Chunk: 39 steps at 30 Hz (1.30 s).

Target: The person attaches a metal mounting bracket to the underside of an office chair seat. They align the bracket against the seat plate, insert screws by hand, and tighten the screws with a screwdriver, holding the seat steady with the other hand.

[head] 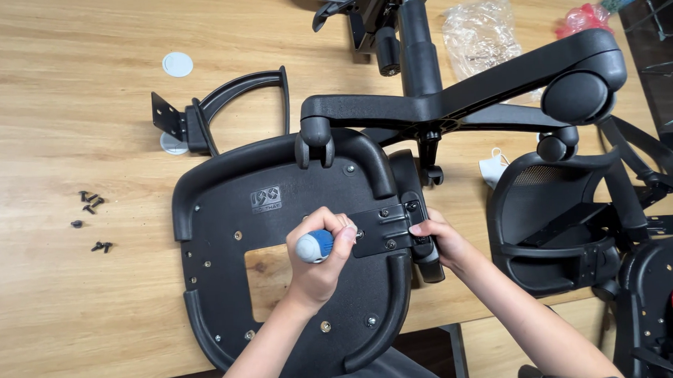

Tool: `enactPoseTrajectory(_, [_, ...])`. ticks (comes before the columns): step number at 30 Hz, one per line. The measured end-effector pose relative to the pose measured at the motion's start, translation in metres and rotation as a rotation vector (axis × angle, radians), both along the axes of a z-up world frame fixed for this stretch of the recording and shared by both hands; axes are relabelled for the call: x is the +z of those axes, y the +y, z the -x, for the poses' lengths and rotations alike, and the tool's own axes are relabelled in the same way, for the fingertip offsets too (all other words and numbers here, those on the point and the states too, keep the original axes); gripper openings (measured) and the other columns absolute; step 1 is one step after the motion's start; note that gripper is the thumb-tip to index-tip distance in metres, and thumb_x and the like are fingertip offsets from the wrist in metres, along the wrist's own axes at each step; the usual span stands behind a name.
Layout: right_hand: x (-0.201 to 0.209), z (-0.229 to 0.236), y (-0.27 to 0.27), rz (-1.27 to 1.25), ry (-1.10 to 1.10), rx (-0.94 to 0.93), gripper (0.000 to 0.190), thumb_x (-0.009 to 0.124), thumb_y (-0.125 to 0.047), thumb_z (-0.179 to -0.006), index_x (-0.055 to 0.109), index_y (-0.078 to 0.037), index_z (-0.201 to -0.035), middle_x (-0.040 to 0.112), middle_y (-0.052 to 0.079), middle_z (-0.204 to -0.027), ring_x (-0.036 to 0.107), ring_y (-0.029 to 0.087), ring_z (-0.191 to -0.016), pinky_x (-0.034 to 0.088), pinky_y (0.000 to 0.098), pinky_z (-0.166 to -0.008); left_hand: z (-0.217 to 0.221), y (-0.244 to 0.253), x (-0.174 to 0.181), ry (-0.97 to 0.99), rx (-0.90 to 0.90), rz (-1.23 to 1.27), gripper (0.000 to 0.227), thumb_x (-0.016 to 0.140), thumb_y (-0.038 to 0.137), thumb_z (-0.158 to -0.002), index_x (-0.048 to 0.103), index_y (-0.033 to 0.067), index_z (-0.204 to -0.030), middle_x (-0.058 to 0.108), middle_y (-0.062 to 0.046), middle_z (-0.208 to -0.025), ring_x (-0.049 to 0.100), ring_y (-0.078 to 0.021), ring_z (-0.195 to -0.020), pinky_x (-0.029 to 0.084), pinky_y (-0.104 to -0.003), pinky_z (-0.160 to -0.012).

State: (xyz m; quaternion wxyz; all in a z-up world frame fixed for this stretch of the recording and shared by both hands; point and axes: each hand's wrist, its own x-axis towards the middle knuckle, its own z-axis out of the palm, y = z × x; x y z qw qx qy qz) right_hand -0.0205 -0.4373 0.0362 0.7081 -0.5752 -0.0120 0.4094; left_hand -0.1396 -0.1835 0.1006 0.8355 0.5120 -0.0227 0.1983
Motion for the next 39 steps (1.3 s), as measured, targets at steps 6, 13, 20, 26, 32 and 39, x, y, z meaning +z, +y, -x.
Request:
enactPoseTrajectory(6, [-0.001, 0.0, 0.0, 0.017, -0.001, -0.001, 0.061, 0.067, -0.018, -0.074, 0.056, 0.008, -0.128, 0.07, 0.018, -0.114, 0.072, 0.025, -0.101, 0.059, 0.0378, -0.092, -0.004, 0.005, -0.006, 0.016, -0.028, 0.004, 0.023, 0.063, 0.003, -0.095, 0.051, 0.0068, -0.075, 0.057, -0.003, -0.071, 0.055, -0.0109, -0.069, 0.051, -0.029, -0.071])
enactPoseTrajectory(13, [-0.004, 0.001, -0.003, 0.036, -0.006, -0.004, 0.06, 0.066, -0.018, -0.074, 0.056, 0.008, -0.128, 0.071, 0.018, -0.114, 0.072, 0.025, -0.101, 0.059, 0.0377, -0.093, -0.006, 0.016, 0.004, -0.004, -0.047, -0.009, 0.021, 0.065, 0.007, -0.097, 0.052, 0.0068, -0.08, 0.061, -0.003, -0.076, 0.06, -0.0122, -0.075, 0.053, -0.03, -0.075])
enactPoseTrajectory(20, [-0.01, 0.001, -0.006, 0.032, -0.012, -0.004, 0.059, 0.065, -0.018, -0.075, 0.057, 0.008, -0.128, 0.07, 0.019, -0.113, 0.072, 0.025, -0.1, 0.059, 0.0371, -0.091, 0.001, 0.026, 0.049, 0.146, 0.12, -0.896, 0.046, 0.085, 0.028, -0.082, 0.048, 0.0061, -0.1, 0.06, -0.013, -0.084, 0.064, -0.0229, -0.076, 0.055, -0.033, -0.067])
enactPoseTrajectory(26, [-0.006, 0.0, -0.004, 0.037, -0.008, 0.002, 0.061, 0.065, -0.018, -0.075, 0.056, 0.009, -0.128, 0.07, 0.02, -0.114, 0.073, 0.026, -0.1, 0.06, 0.0382, -0.09, 0.01, 0.026, 0.056, 0.195, 0.089, -0.951, 0.048, 0.086, 0.034, -0.082, 0.051, 0.0067, -0.101, 0.068, -0.011, -0.077, 0.075, -0.0227, -0.075, 0.063, -0.032, -0.062])
enactPoseTrajectory(32, [-0.012, -0.002, -0.006, 0.029, 0.001, 0.003, 0.061, 0.065, -0.018, -0.074, 0.056, 0.009, -0.128, 0.07, 0.02, -0.115, 0.073, 0.026, -0.101, 0.06, 0.0383, -0.092, 0.015, 0.03, 0.081, 0.246, 0.064, -1.058, 0.049, 0.086, 0.04, -0.077, 0.055, 0.0074, -0.096, 0.07, -0.01, -0.071, 0.075, -0.0244, -0.066, 0.059, -0.034, -0.054])
enactPoseTrajectory(39, [-0.024, -0.002, -0.014, 0.053, 0.016, -0.035, 0.058, 0.066, -0.017, -0.076, 0.058, 0.007, -0.128, 0.07, 0.018, -0.114, 0.071, 0.025, -0.102, 0.057, 0.0374, -0.094, 0.017, 0.019, 0.096, 0.433, 0.068, -1.353, 0.046, 0.074, 0.048, -0.093, 0.056, 0.0061, -0.083, 0.068, -0.014, -0.069, 0.072, -0.027, -0.057, 0.056, -0.038, -0.047])
